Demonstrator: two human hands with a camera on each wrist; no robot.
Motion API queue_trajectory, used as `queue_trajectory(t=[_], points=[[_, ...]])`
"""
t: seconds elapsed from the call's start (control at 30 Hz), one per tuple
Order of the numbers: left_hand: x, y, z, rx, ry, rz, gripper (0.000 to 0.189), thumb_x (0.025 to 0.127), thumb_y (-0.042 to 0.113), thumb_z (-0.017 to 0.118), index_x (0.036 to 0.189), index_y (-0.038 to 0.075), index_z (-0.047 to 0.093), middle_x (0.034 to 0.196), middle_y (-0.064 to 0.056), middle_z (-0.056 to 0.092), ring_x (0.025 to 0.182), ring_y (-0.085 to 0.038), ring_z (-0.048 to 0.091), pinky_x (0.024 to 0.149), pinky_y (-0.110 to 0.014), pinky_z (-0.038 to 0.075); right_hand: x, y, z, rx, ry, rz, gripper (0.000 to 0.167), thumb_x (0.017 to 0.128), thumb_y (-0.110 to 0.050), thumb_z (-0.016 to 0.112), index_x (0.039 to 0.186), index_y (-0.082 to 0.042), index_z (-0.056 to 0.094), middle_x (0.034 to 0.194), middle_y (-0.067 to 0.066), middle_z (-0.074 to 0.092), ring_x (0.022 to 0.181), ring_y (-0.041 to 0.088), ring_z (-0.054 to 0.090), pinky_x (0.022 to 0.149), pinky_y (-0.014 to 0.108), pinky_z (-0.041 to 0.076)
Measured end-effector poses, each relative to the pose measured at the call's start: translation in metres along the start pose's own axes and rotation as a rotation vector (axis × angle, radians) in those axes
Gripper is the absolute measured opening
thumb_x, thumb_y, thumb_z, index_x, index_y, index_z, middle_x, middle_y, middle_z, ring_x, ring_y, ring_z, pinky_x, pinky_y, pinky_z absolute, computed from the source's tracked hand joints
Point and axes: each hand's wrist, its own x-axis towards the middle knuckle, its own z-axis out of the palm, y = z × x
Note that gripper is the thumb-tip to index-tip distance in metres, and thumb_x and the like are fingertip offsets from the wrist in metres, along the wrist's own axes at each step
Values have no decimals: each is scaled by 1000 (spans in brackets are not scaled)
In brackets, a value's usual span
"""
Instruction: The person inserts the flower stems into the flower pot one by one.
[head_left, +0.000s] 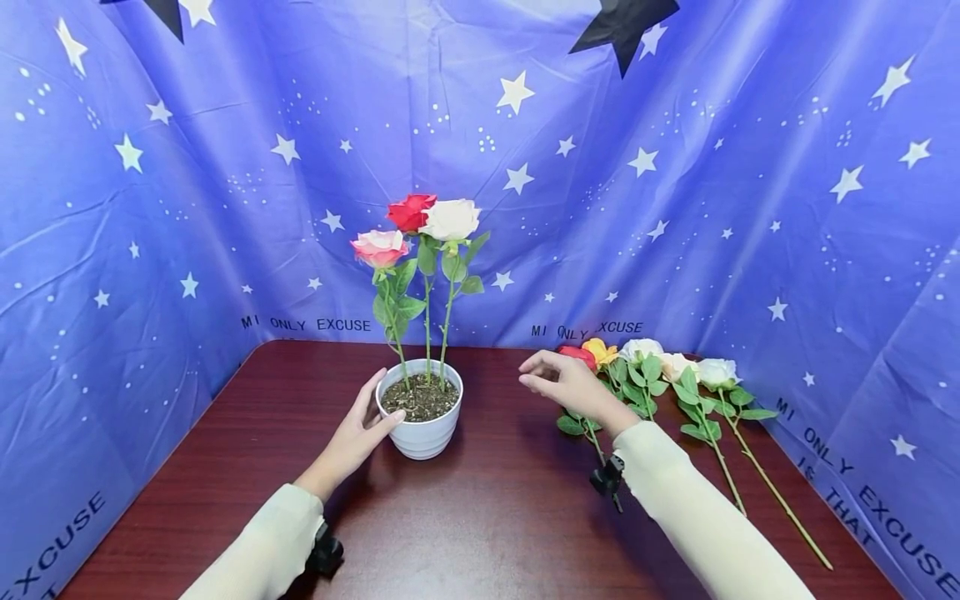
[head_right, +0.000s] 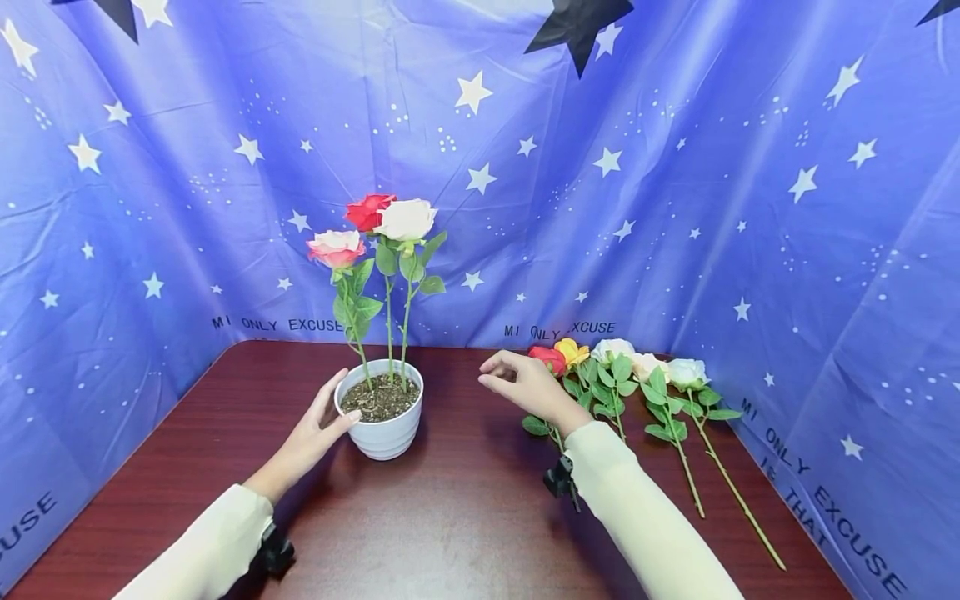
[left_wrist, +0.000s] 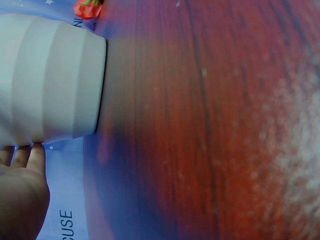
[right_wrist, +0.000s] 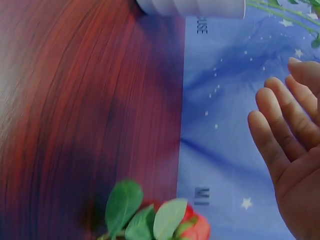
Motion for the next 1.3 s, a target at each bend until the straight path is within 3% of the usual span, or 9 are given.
queue_trajectory(t=[0.17,0.37,0.6,0.83,1.03,1.3], points=[[0,-1,1,7,4,8,77,98,10,65,160,14,19,161,-20,25,145,-38,27,115,-46,26,-12,16,-14,-37,-7,19,21,97,-25,69,111,-9,69,93,0,72,80,16,66,70,33,55],[-1,-2,1,6,9,11,76,98,9,64,160,12,19,160,-21,25,145,-39,27,115,-48,26,-29,41,-24,-110,14,102,19,95,-22,71,107,-7,70,92,0,71,83,17,64,71,31,52],[-1,-2,1,7,9,16,76,98,9,64,160,12,19,160,-21,25,144,-39,27,115,-48,27,-46,64,-30,-46,-24,237,18,95,-13,68,106,2,67,89,13,69,76,31,65,62,34,57],[-1,-2,1,12,9,19,76,98,9,64,159,11,19,160,-22,24,144,-40,27,115,-49,27,-57,81,-31,-15,-45,385,19,96,-11,68,106,4,64,90,12,68,76,23,67,65,36,59],[0,-2,0,7,9,25,76,98,8,64,159,10,19,160,-22,24,144,-40,27,115,-49,27,-58,86,-28,6,-41,444,21,94,-12,70,105,5,64,85,10,67,73,22,67,62,36,60],[-1,1,1,21,12,14,76,98,10,65,160,13,20,161,-21,23,145,-41,25,115,-49,25,-58,90,-21,-95,-49,563,24,91,-20,75,99,1,69,76,7,66,65,17,64,57,33,59]])
